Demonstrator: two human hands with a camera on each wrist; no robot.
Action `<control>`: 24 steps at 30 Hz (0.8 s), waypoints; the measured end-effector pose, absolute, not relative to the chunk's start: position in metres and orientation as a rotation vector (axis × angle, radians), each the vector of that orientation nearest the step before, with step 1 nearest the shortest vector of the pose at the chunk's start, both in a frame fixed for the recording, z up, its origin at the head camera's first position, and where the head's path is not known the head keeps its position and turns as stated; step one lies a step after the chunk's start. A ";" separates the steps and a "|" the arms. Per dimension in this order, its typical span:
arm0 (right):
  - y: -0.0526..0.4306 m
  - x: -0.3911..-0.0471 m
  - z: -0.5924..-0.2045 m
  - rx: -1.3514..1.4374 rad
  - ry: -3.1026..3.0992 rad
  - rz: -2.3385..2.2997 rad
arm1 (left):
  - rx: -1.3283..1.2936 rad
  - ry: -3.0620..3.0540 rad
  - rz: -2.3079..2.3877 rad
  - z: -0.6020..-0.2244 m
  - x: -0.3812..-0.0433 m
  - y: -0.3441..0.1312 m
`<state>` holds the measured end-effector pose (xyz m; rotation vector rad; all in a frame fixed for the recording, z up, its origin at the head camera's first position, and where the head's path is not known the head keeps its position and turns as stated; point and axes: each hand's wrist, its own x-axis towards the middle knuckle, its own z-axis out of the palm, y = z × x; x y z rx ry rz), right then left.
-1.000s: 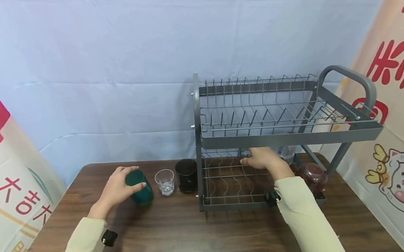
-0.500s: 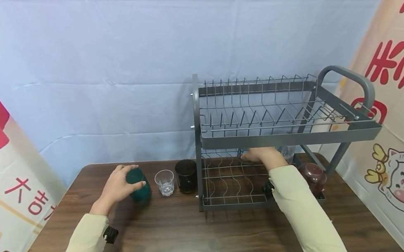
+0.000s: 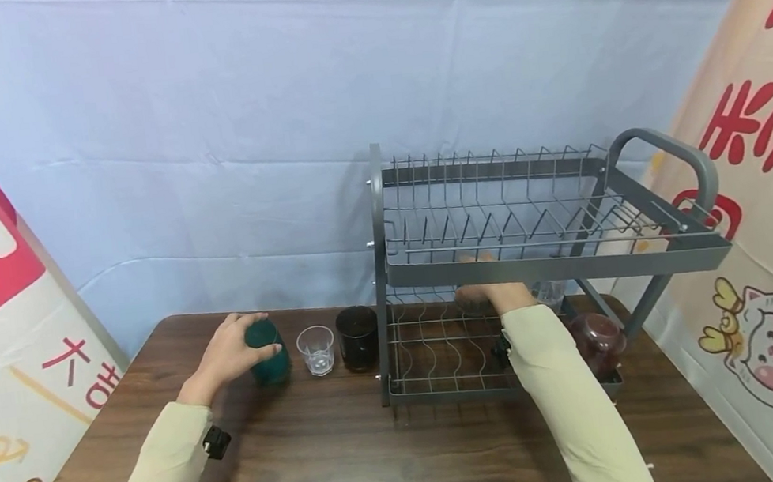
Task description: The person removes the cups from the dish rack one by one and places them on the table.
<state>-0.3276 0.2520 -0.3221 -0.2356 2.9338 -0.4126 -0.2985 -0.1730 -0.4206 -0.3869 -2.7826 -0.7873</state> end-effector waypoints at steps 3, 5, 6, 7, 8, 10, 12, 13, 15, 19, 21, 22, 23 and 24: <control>0.253 -0.334 -0.323 -0.248 2.942 -0.368 | -0.391 -2.790 -0.790 -0.421 -0.300 -0.171; 0.255 -0.341 -0.327 -0.281 2.958 -0.307 | -0.386 -2.791 -0.787 -0.421 -0.301 -0.170; 0.256 -0.345 -0.329 -0.296 2.972 -0.276 | -0.385 -2.788 -0.785 -0.421 -0.302 -0.170; 0.258 -0.348 -0.331 -0.312 2.978 -0.261 | -0.379 -2.786 -0.784 -0.421 -0.302 -0.169; 0.259 -0.352 -0.333 -0.312 2.982 -0.257 | -0.374 -2.781 -0.785 -0.421 -0.302 -0.169; 0.263 -0.358 -0.338 -0.306 2.990 -0.271 | -0.372 -2.778 -0.782 -0.421 -0.303 -0.168; 0.266 -0.362 -0.340 -0.290 2.990 -0.304 | -0.371 -2.780 -0.777 -0.421 -0.304 -0.167; 0.268 -0.364 -0.341 -0.281 2.990 -0.317 | -0.370 -2.783 -0.774 -0.421 -0.304 -0.167; 0.269 -0.365 -0.341 -0.272 2.985 -0.354 | -0.372 -2.791 -0.764 -0.422 -0.305 -0.167; 0.271 -0.363 -0.341 -0.252 2.965 -0.410 | -0.369 -2.793 -0.757 -0.422 -0.305 -0.168; 0.270 -0.359 -0.339 -0.235 2.949 -0.453 | -0.370 -2.790 -0.761 -0.422 -0.305 -0.169; 0.269 -0.357 -0.338 -0.225 2.945 -0.476 | -0.374 -2.789 -0.764 -0.422 -0.305 -0.170; 0.268 -0.355 -0.337 -0.231 2.946 -0.489 | -0.381 -2.787 -0.766 -0.422 -0.305 -0.170; 0.266 -0.354 -0.336 -0.241 2.946 -0.497 | -0.388 -2.785 -0.771 -0.423 -0.305 -0.170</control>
